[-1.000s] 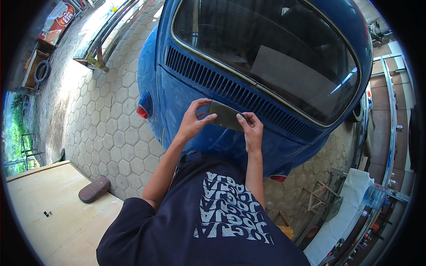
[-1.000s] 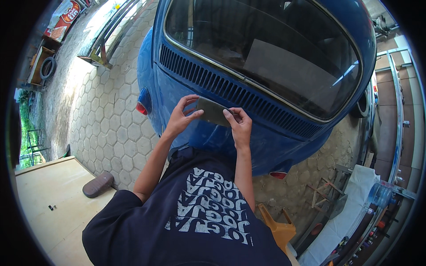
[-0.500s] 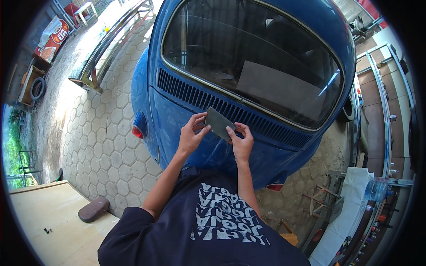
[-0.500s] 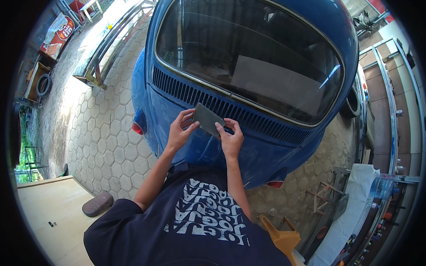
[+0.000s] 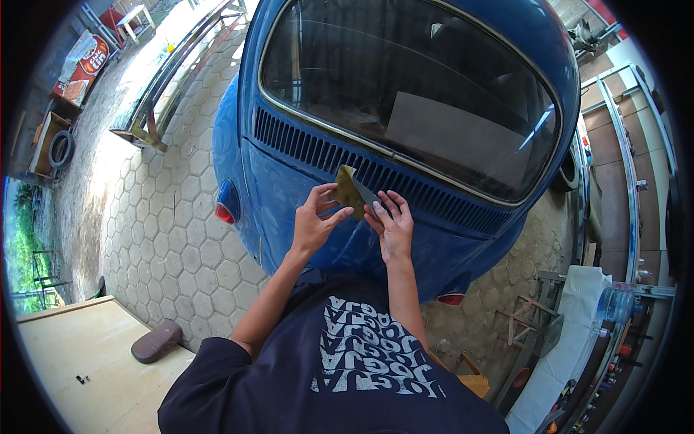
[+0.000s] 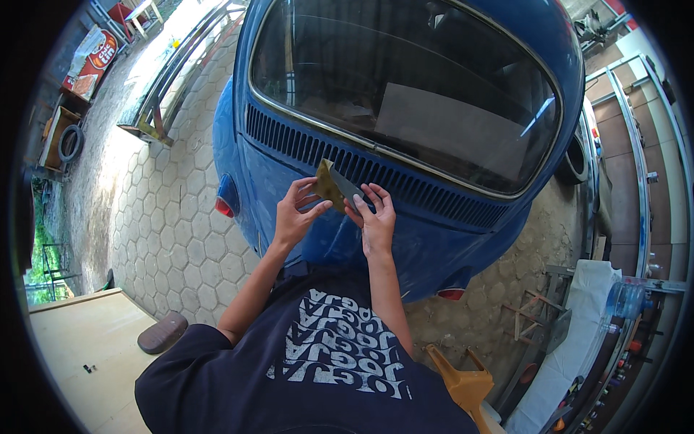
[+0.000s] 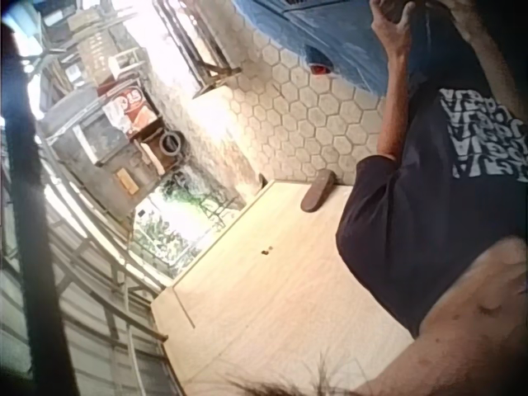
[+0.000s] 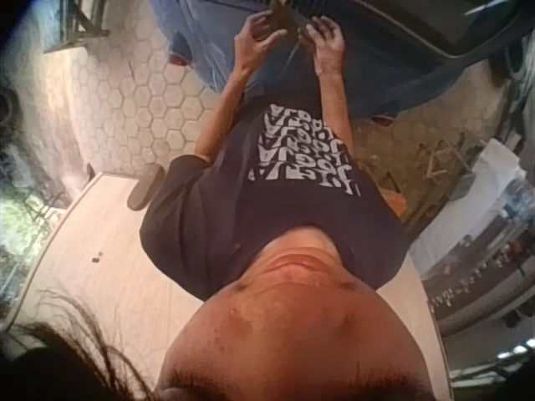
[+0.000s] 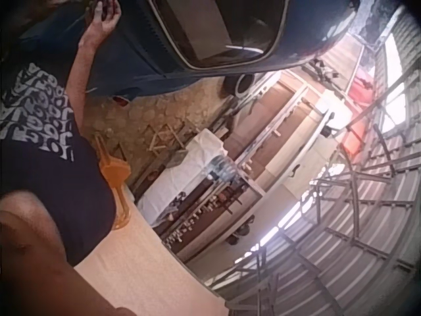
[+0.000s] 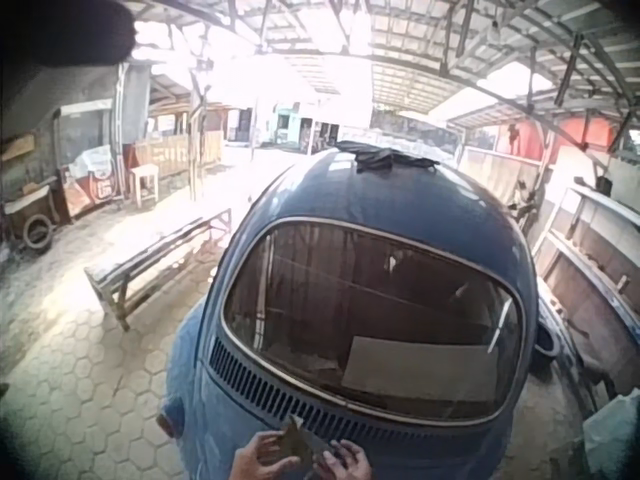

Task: The person dips sandpaper into a bucket of water and rubs the rear panel of a car with the sandpaper.

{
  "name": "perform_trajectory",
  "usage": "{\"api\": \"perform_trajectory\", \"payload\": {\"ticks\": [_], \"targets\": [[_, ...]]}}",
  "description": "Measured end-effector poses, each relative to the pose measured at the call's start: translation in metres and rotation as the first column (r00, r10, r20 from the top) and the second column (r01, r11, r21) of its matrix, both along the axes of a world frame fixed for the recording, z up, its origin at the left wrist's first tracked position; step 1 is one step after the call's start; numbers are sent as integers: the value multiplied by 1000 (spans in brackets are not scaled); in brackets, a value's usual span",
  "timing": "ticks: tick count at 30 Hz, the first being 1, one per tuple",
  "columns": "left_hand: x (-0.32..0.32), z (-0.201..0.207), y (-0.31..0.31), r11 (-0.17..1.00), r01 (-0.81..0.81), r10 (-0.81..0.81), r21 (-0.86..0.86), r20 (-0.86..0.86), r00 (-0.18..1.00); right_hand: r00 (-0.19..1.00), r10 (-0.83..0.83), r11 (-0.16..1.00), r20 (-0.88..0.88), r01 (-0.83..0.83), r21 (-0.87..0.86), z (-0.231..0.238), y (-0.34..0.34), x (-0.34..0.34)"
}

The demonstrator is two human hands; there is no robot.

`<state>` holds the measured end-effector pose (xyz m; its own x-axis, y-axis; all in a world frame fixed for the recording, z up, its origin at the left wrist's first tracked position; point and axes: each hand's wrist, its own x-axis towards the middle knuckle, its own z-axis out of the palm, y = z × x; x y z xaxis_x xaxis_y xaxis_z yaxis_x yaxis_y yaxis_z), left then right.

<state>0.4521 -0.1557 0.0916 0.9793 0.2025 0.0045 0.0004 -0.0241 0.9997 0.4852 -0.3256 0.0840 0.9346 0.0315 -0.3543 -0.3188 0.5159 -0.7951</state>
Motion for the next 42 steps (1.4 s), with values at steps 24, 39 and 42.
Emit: {"api": "perform_trajectory", "payload": {"ticks": [24, 39, 42], "targets": [[3, -9, 2, 872, -106, 83, -477, -70, 994, 957, 100, 836, 272, 67, -545, -2, 2, -3], [20, -34, 21, 774, -285, 244, -565, -148, 958, 980, 166, 848, 109, -86, -522, -17, -10, -1], [33, -37, 58, 793, -609, 609, 23, 14, 793, 980, -14, 802, 199, 130, -583, -14, -40, 7]]}}
